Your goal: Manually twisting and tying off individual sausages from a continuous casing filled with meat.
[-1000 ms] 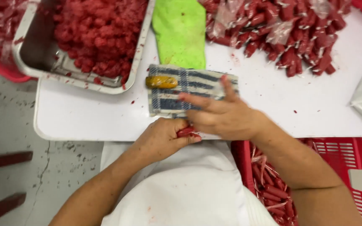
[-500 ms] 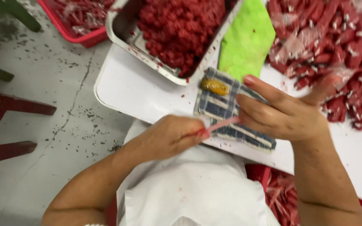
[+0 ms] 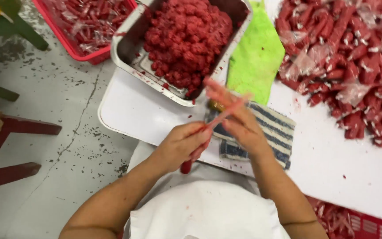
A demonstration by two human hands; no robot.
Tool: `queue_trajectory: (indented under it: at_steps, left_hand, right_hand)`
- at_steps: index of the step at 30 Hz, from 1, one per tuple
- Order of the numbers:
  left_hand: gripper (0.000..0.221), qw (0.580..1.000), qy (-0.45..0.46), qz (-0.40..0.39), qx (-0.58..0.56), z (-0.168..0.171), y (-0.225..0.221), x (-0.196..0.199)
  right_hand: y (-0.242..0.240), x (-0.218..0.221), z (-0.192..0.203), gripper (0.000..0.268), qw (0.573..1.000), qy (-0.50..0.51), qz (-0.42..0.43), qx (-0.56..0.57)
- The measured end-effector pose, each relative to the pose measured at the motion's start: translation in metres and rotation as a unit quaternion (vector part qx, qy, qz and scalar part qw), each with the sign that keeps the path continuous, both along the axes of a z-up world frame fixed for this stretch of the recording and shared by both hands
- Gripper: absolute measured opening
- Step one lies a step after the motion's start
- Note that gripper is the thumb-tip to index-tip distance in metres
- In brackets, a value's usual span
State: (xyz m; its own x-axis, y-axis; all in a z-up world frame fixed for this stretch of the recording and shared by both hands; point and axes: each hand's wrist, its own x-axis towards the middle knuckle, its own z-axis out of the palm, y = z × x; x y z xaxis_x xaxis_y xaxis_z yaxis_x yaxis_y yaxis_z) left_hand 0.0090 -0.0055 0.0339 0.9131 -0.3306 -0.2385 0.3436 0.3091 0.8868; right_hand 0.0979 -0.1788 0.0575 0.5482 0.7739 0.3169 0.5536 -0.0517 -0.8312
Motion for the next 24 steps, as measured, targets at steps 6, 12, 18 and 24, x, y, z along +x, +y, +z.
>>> queue_trajectory:
  at_steps: [6,12,18,24]
  left_hand:
    - [0.023,0.976,-0.162,-0.028,-0.142,-0.035,-0.043,0.02]
    - [0.057,0.882,-0.461,-0.001,0.097,0.034,-0.073,0.042]
    - [0.019,0.872,-0.481,-0.089,0.029,0.019,-0.155,0.054]
    - [0.007,0.83,-0.503,-0.127,0.204,0.006,-0.172,0.05]
  right_hand:
    - [-0.037,-0.024,-0.03,0.039,0.928,0.165,-0.166,0.289]
    - [-0.062,-0.04,-0.015,0.032,0.943,0.145,-0.148,0.261]
    - [-0.128,-0.07,-0.031,0.027,0.909,0.172,-0.232,0.301]
    - [-0.201,-0.102,-0.045,0.039,0.932,-0.144,-0.326,0.066]
